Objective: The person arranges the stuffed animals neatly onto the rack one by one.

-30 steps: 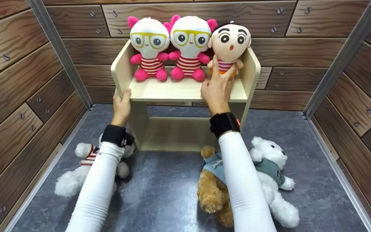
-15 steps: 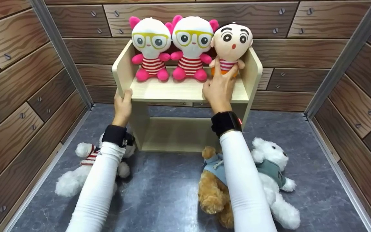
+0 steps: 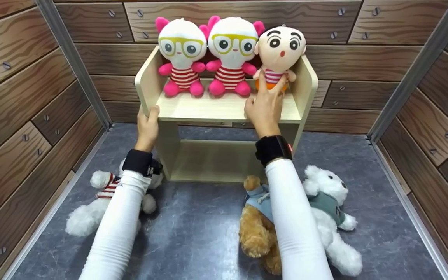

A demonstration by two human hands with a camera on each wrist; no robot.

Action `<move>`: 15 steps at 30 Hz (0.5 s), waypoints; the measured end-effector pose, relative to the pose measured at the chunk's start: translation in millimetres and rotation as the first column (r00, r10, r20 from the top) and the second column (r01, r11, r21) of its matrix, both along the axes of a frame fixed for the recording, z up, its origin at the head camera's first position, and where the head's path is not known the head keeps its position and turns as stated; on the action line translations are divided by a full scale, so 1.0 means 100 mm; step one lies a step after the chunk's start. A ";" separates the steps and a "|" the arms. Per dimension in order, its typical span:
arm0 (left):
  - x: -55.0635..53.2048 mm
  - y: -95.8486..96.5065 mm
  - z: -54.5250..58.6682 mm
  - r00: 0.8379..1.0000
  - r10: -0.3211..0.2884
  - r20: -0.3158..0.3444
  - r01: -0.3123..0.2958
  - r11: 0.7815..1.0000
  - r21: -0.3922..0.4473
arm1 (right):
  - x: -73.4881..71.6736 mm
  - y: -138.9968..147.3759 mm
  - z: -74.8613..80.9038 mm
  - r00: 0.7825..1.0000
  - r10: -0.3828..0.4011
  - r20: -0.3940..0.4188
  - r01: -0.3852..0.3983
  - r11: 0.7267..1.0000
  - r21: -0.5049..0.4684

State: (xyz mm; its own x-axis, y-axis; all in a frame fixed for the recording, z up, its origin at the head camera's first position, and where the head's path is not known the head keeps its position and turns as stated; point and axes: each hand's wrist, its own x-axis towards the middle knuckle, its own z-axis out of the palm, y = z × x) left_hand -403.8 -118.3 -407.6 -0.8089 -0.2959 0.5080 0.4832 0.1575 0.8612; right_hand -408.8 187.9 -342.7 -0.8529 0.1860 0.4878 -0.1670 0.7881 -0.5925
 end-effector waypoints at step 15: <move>-0.01 0.01 -0.01 1.000 0.006 -0.001 -0.006 1.000 -0.003 | 0.07 0.04 -0.13 0.969 0.006 -0.246 -0.031 0.995 -0.100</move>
